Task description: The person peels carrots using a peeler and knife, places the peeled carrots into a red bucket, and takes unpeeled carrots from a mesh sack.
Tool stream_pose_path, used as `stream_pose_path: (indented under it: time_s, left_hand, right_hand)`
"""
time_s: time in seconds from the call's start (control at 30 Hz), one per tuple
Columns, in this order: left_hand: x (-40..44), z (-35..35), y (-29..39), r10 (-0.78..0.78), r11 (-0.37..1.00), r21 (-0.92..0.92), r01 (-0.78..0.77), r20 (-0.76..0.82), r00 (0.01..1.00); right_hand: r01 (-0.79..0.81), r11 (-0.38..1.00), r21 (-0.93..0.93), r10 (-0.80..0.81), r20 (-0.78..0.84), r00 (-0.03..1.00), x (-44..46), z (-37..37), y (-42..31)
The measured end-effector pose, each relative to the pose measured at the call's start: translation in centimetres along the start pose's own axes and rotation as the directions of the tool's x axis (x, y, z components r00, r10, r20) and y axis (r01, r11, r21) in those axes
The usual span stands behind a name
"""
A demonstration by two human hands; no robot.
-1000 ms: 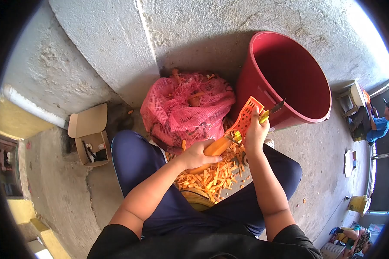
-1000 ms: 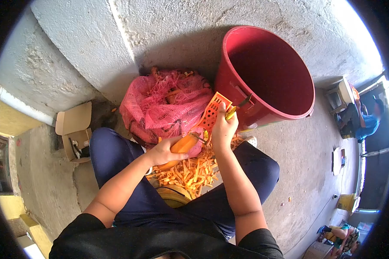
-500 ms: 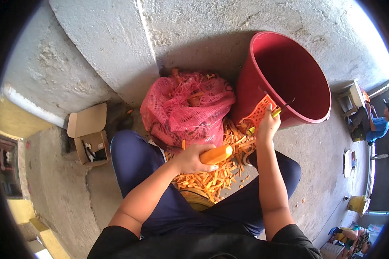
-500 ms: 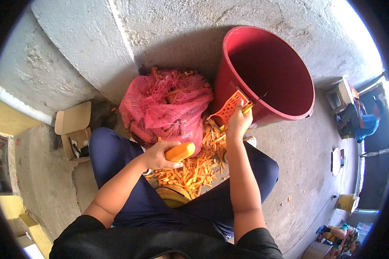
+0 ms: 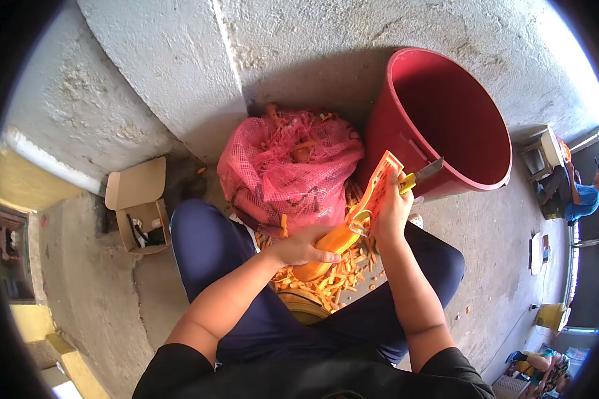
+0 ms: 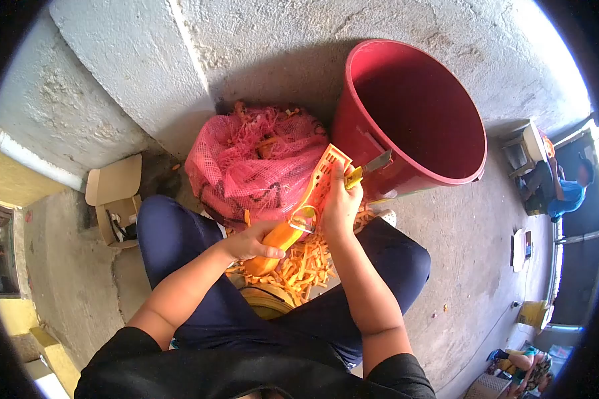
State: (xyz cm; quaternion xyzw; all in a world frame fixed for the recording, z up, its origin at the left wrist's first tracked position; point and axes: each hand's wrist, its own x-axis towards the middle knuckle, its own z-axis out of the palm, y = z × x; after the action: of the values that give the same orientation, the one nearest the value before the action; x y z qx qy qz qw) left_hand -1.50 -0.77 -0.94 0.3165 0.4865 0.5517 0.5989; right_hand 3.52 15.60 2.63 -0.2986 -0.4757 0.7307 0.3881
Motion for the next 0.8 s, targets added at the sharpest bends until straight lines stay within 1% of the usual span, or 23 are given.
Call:
stream_pose_path:
  time_s: [0.03, 0.07, 0.13, 0.17, 0.23, 0.27, 0.33, 0.37, 0.4, 0.43, 0.5, 0.53, 0.57, 0.6, 0.63, 0.7, 0.8]
  left_hand:
    - [0.0, 0.0, 0.0, -0.010, 1.000, -0.021, 0.010, 0.018, 1.000]
    - [0.0, 0.0, 0.0, -0.019, 0.999, -0.042, 0.020, 0.036, 0.999]
    - [-0.1, -0.5, -0.3, -0.042, 0.992, -0.113, 0.058, 0.138, 0.989]
    - [-0.1, -0.7, -0.4, -0.051, 0.986, -0.146, 0.080, 0.190, 0.980]
    - [-0.3, -0.3, 0.1, -0.072, 0.991, -0.094, 0.096, 0.237, 0.969]
    - [-0.4, -0.2, 0.3, -0.083, 0.992, -0.068, 0.103, 0.259, 0.962]
    - [-0.1, -0.4, -0.1, 0.006, 0.998, 0.069, -0.011, 0.072, 0.997]
    - [0.2, -0.7, -0.4, 0.063, 0.988, 0.144, -0.059, -0.020, 0.998]
    - [0.6, -1.4, -0.6, 0.094, 0.974, 0.214, -0.073, -0.091, 0.991]
    - [0.7, -2.1, -0.5, 0.098, 0.964, 0.260, -0.053, -0.164, 0.982]
    - [0.5, -3.2, 0.1, 0.114, 0.939, 0.345, -0.001, -0.306, 0.945]
    - [0.4, -3.4, 0.5, 0.174, 0.932, 0.362, -0.037, -0.355, 0.919]
    - [0.3, -4.0, 0.4, 0.173, 0.926, 0.376, -0.011, -0.399, 0.900]
    - [0.3, -4.6, 0.3, 0.158, 0.918, 0.396, 0.029, -0.431, 0.888]
    - [0.3, -4.9, 0.3, 0.145, 0.908, 0.414, 0.068, -0.462, 0.875]
    - [0.1, -4.9, 0.8, 0.147, 0.902, 0.426, 0.069, -0.454, 0.879]
    - [0.2, -4.9, 0.5, 0.137, 0.878, 0.469, 0.098, -0.442, 0.887]
  right_hand:
    - [-0.020, 1.000, 0.005, 0.020, -0.005, 1.000, -0.1, 0.0, -0.1]
    - [-0.001, 1.000, -0.024, 0.001, -0.004, 1.000, 0.2, -0.3, 0.2]
    - [0.033, 0.996, -0.081, -0.034, 0.000, 0.999, 1.7, -1.8, 1.4]
    - [0.050, 0.998, -0.047, -0.054, -0.076, 0.996, 3.0, -2.3, 2.0]
    - [0.067, 0.998, -0.014, -0.069, -0.139, 0.988, 4.3, -2.4, 1.4]
    - [0.130, 0.988, -0.088, -0.140, -0.108, 0.984, 5.0, -2.8, 1.6]
    - [0.132, 0.948, -0.289, -0.135, 0.009, 0.991, 5.3, -4.0, 1.7]
    - [0.141, 0.912, -0.386, -0.124, 0.069, 0.990, 4.9, -3.8, 1.3]
    - [0.220, 0.799, -0.559, -0.116, 0.215, 0.970, 4.3, -3.8, 0.6]
    - [0.297, 0.681, -0.669, -0.073, 0.342, 0.937, 3.6, -3.7, 0.0]
    - [0.377, 0.502, -0.779, 0.079, 0.475, 0.876, 2.7, -3.9, 0.4]
    - [0.433, 0.424, -0.796, 0.157, 0.535, 0.830, 2.3, -3.9, 0.5]
    - [0.492, 0.346, -0.799, 0.239, 0.582, 0.777, 2.0, -3.9, 0.7]
    - [0.473, 0.408, -0.781, 0.281, 0.600, 0.749, 1.6, -4.0, 1.0]
    - [0.471, 0.388, -0.792, 0.335, 0.598, 0.729, 1.2, -3.8, 1.2]
    - [0.469, 0.396, -0.790, 0.370, 0.604, 0.706, 0.7, -3.7, 1.7]
    - [0.459, 0.432, -0.776, 0.377, 0.618, 0.690, 0.5, -3.8, 2.4]
